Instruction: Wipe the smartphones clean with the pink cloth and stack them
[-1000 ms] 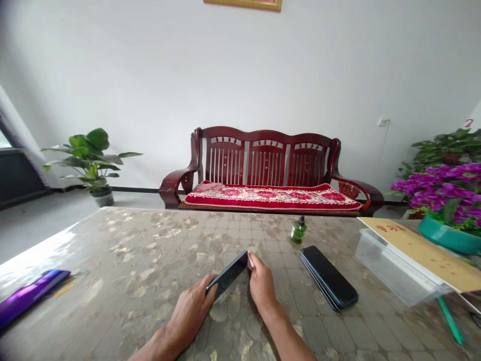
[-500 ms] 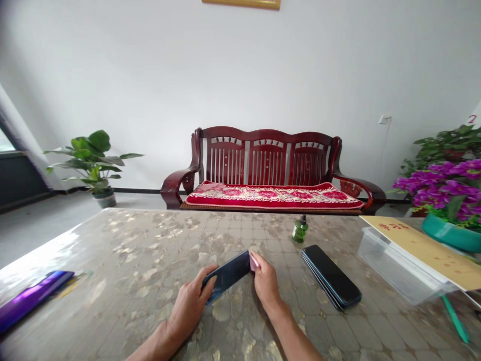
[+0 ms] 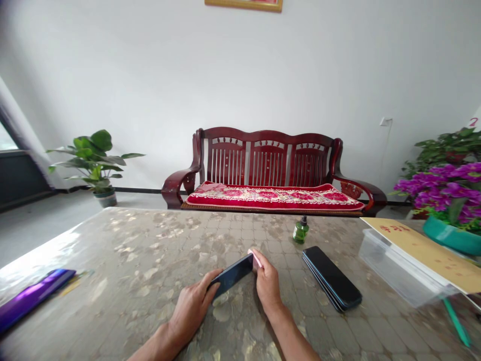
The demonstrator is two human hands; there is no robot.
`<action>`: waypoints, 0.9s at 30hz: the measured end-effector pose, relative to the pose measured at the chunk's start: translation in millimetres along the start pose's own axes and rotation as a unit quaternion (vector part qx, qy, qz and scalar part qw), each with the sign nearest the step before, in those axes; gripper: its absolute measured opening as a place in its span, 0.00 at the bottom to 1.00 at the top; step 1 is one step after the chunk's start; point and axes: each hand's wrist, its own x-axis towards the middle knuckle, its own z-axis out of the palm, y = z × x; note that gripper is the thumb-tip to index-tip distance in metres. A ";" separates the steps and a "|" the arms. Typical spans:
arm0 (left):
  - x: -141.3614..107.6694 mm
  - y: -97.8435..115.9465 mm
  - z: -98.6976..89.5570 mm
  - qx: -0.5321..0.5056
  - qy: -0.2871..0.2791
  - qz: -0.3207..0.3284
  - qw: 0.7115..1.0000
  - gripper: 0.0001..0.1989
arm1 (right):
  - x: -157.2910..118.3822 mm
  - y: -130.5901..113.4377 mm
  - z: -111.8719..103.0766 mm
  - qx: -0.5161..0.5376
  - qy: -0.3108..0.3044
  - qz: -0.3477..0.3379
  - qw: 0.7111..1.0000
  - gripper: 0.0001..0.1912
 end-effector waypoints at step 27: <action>0.7 7.3 -7.6 -0.004 0.104 0.032 0.994 0.11 | -16.0 -67.0 -5.6 -0.142 -0.041 -0.270 0.951 0.21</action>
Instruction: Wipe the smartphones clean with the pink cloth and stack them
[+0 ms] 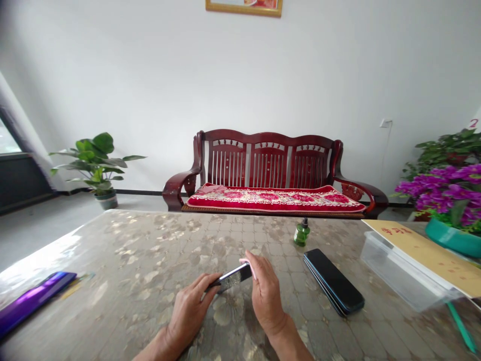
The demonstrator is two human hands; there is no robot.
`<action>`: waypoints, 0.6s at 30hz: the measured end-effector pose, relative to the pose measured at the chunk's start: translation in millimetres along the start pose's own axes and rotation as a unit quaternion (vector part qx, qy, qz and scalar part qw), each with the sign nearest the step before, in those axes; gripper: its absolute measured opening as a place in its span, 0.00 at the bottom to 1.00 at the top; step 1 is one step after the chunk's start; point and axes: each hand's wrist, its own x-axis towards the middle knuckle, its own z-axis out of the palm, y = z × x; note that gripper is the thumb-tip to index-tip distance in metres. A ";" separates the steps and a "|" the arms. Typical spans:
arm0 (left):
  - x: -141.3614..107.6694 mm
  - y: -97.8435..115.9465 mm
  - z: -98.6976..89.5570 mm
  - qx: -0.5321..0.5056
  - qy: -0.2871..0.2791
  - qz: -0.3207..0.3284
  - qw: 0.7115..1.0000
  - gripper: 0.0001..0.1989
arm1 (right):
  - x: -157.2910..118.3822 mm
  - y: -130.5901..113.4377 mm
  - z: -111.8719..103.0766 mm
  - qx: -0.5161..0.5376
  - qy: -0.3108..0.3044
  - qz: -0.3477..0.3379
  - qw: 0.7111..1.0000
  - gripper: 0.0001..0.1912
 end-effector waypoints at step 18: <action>1.5 -1.7 1.0 -0.055 0.107 -0.059 0.991 0.16 | 30.9 -40.8 12.1 -0.138 -0.096 -0.196 0.966 0.29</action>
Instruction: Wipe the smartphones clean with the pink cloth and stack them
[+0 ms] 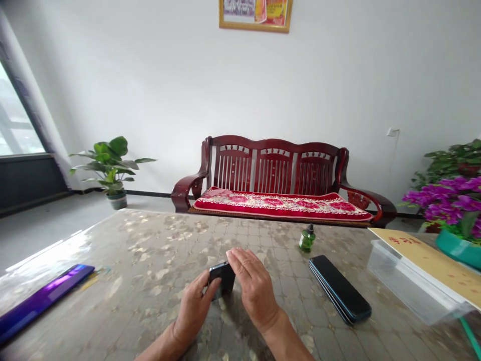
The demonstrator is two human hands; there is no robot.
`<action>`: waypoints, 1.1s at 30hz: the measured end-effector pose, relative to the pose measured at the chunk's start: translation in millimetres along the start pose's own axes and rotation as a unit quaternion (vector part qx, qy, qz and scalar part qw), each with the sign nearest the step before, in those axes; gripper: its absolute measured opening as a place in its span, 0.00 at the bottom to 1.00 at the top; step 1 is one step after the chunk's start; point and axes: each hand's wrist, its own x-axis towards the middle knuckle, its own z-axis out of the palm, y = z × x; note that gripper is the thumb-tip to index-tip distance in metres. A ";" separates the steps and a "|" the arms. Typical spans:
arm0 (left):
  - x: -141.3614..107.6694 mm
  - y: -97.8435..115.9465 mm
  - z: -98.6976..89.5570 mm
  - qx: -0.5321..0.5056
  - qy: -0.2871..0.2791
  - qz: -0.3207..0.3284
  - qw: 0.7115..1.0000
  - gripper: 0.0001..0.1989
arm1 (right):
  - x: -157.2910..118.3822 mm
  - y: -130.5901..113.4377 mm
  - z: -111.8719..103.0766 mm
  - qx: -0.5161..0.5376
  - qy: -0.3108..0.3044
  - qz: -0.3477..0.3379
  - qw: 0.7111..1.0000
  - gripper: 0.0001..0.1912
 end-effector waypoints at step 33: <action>11.8 -7.1 15.4 -0.323 -0.004 -0.190 0.927 0.20 | -22.2 13.3 63.3 0.346 0.071 0.391 0.850 0.15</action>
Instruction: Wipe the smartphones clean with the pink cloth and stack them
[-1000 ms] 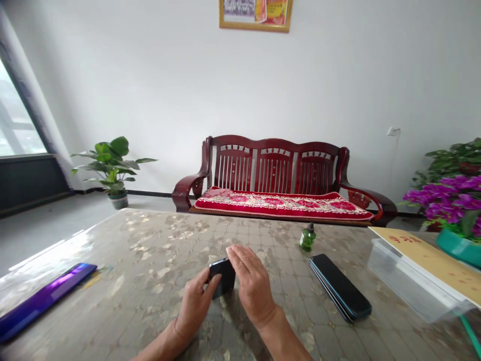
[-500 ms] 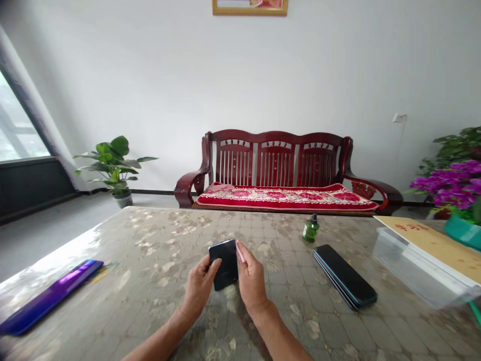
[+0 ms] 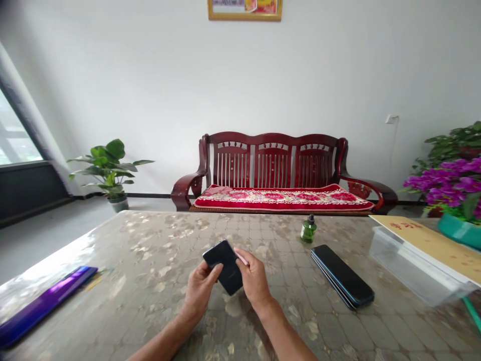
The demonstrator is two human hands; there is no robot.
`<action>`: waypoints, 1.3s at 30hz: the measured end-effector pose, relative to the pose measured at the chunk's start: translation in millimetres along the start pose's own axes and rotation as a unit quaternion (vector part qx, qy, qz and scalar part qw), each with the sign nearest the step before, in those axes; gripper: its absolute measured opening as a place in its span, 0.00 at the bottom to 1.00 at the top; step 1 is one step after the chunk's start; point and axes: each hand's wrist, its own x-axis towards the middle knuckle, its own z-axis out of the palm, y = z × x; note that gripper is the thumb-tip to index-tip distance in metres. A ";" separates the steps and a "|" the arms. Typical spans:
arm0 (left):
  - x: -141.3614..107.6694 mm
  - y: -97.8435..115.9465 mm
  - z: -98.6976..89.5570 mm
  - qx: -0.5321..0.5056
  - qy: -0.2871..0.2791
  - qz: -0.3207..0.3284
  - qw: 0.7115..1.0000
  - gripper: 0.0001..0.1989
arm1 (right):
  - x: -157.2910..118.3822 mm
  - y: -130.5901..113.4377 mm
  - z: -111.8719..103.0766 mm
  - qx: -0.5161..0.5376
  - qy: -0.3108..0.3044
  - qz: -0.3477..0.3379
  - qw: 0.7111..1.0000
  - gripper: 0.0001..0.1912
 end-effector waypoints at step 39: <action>-1.9 3.4 -20.1 0.336 -0.043 0.013 0.941 0.08 | -29.0 -2.9 -1.2 -0.477 -0.008 -0.377 0.794 0.22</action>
